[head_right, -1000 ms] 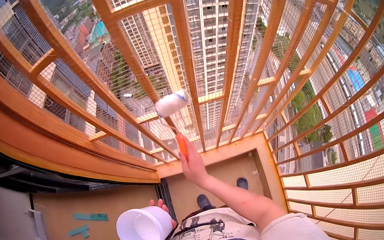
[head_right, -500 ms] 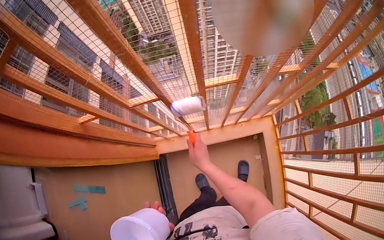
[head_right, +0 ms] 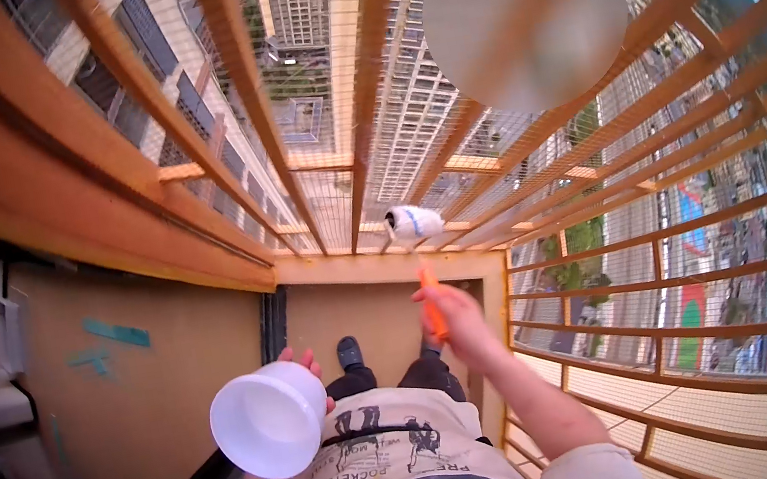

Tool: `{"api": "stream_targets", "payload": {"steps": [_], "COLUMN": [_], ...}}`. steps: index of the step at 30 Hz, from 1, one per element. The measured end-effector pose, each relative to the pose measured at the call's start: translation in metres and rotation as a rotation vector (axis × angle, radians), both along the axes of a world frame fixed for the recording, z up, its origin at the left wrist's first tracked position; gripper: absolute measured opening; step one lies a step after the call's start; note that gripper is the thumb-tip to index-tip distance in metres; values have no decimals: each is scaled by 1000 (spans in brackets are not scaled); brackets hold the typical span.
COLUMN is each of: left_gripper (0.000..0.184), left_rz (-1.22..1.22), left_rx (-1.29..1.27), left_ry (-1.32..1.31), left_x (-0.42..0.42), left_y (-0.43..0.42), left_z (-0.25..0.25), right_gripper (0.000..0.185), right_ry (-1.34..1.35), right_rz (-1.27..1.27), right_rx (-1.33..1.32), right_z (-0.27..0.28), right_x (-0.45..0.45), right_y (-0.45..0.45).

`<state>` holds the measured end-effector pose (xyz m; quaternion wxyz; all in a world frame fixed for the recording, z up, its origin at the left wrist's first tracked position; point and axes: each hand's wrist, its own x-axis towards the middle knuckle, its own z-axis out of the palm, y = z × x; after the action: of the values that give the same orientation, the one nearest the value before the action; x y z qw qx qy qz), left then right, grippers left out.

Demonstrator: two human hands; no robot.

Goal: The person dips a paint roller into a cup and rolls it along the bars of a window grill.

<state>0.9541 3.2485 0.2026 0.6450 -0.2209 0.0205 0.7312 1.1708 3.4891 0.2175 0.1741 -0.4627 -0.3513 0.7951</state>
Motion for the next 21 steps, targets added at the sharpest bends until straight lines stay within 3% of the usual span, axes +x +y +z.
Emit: {"api": "stream_targets", "payload": {"steps": [2,4,8,9,13,15,21], "left_gripper": [76,97,99,75,75,87,77], "left_rz": [30,6,98,118,276,387,730], "left_rx": [57,132,130,116,5,-8,-164], "left_ry": [-27,79,40,24,-84,40,-6], "left_x": [-10,-18,-24,-24,-19,-10,29], "left_y": [-4,-11,-24,-27,-44,-53,-76], "left_z": [-12,-23,-37,-34,-43,-44,-43], "right_gripper": [34,38,36,36,27,25,22], "right_ry": [-17,-58,-60,-55,21,18,-164], "right_rz": [49,82,108,100,117,121,189], "right_rx": [-30,11,-25,-54,-291,-367,-500], "right_z": [75,130,142,129,44,-10,-186], "right_x": [2,-10,-33,-38,-63,-77,-135], "right_y": [11,22,45,52,78,87,108]}}
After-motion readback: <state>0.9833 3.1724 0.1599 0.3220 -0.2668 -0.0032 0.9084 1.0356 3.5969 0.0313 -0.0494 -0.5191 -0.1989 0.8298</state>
